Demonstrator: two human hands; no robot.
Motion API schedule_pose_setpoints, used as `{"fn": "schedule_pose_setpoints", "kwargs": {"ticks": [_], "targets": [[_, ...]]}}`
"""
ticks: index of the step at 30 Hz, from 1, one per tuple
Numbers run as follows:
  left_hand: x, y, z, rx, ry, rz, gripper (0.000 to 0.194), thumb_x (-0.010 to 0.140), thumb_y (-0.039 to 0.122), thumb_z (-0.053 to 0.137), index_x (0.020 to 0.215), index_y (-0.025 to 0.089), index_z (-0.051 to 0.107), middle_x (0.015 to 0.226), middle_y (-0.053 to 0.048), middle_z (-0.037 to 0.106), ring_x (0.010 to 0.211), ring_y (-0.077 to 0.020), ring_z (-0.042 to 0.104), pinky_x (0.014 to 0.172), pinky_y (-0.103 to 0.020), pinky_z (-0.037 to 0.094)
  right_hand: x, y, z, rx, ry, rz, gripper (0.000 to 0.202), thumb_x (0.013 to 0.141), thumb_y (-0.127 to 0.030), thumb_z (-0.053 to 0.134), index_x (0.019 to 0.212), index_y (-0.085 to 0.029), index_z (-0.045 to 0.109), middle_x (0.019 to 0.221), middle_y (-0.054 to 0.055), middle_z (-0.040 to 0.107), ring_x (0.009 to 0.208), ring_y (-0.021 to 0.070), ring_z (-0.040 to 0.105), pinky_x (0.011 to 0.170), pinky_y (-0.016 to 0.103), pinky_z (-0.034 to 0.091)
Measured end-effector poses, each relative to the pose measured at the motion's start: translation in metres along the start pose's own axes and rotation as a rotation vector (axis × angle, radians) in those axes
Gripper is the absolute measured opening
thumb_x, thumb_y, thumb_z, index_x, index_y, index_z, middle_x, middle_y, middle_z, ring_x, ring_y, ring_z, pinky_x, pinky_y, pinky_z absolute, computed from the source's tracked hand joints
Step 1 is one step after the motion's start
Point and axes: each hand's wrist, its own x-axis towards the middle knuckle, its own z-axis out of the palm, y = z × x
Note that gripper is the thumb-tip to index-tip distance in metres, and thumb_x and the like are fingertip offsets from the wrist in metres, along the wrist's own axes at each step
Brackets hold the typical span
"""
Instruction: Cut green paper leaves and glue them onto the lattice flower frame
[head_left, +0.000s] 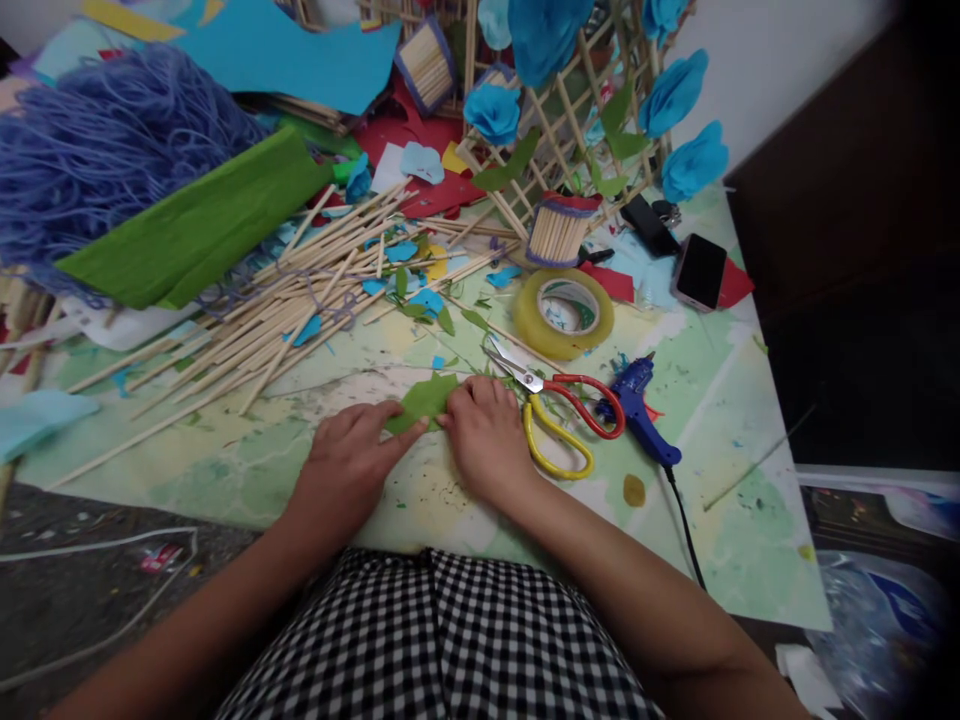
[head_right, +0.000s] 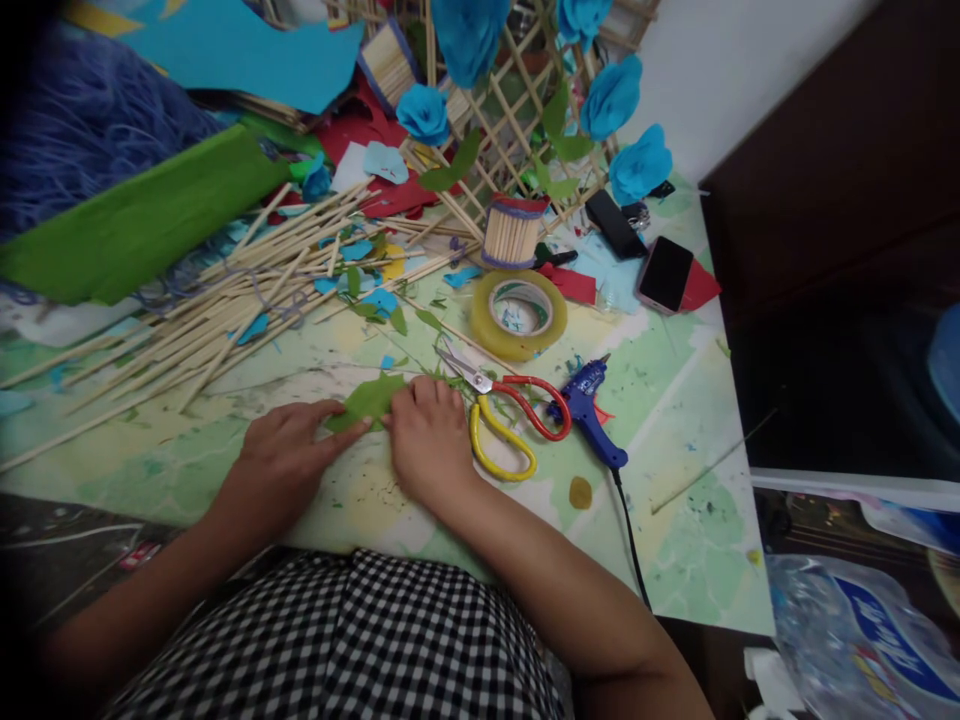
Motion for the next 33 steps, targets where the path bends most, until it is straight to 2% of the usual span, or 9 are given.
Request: {"fn": "schedule_pose_setpoints", "kwargs": {"ticks": [5,10,12,16,20,24,29,33], "targets": [[-0.004,0.002,-0.007,0.015,-0.079,-0.024,0.044,0.085,0.012,0.047,0.122,0.027,0.065,0.130,-0.017,0.055,0.107,-0.0346,0.054,0.086,-0.050,0.043,-0.001,0.005,-0.002,0.127,0.028,0.052,0.013,0.093,-0.019,0.045,0.094,-0.018,0.058,0.104,0.009,0.055,0.096,0.0231,0.047,0.083,0.035,0.039],[-0.006,0.003,-0.009,-0.014,-0.070,-0.024,0.039,0.088,0.031,0.049,0.125,0.025,0.063,0.136,-0.018,0.052,0.111,-0.0374,0.053,0.091,-0.055,0.041,-0.001,0.005,-0.003,0.150,0.054,0.056,0.017,0.091,-0.032,0.053,0.096,-0.017,0.057,0.106,0.010,0.055,0.098,0.0246,0.046,0.085,0.037,0.039],[-0.007,0.002,-0.007,-0.009,-0.059,-0.026,0.039,0.089,0.035,0.050,0.124,0.026,0.063,0.136,-0.018,0.052,0.110,-0.0380,0.053,0.091,-0.056,0.041,-0.001,0.005,-0.001,0.133,0.055,0.057,0.014,0.091,-0.029,0.054,0.096,-0.017,0.058,0.106,0.010,0.055,0.097,0.0243,0.046,0.085,0.036,0.039],[-0.008,0.001,-0.004,-0.012,-0.049,-0.031,0.039,0.088,0.038,0.051,0.125,0.028,0.063,0.137,-0.016,0.052,0.111,-0.0370,0.053,0.093,-0.055,0.040,0.000,0.006,0.001,0.161,0.068,0.072,0.010,0.092,-0.019,0.049,0.096,-0.018,0.058,0.104,0.008,0.054,0.095,0.0217,0.047,0.082,0.033,0.040],[-0.009,0.000,-0.003,-0.040,-0.049,-0.047,0.038,0.088,0.038,0.052,0.124,0.028,0.063,0.137,-0.016,0.052,0.113,-0.0368,0.052,0.095,-0.055,0.038,-0.001,0.006,0.001,0.139,0.083,0.062,0.012,0.090,-0.027,0.054,0.097,-0.017,0.058,0.105,0.009,0.055,0.097,0.0236,0.047,0.084,0.035,0.039],[-0.008,-0.004,-0.004,-0.088,-0.063,-0.062,0.036,0.090,0.036,0.050,0.122,0.026,0.064,0.134,-0.016,0.054,0.115,-0.0346,0.051,0.095,-0.053,0.040,-0.002,0.006,-0.002,0.180,0.077,0.046,0.009,0.090,-0.021,0.053,0.096,-0.017,0.058,0.103,0.008,0.054,0.096,0.0215,0.047,0.084,0.033,0.039],[-0.002,-0.010,-0.003,-0.183,-0.017,-0.093,0.047,0.088,0.039,0.052,0.129,0.016,0.055,0.125,-0.018,0.057,0.113,-0.0332,0.051,0.097,-0.051,0.040,-0.005,0.008,-0.010,0.274,0.040,-0.057,0.026,0.088,-0.041,0.058,0.098,-0.017,0.061,0.103,0.007,0.054,0.098,0.0219,0.046,0.087,0.034,0.038],[0.004,-0.010,-0.002,-0.236,0.019,-0.135,0.042,0.087,0.041,0.054,0.119,0.015,0.061,0.123,-0.018,0.057,0.114,-0.0332,0.051,0.098,-0.051,0.040,-0.007,0.008,-0.012,0.307,0.035,-0.105,0.030,0.084,-0.043,0.063,0.099,-0.017,0.064,0.103,0.007,0.053,0.099,0.0222,0.044,0.087,0.034,0.037]]}}
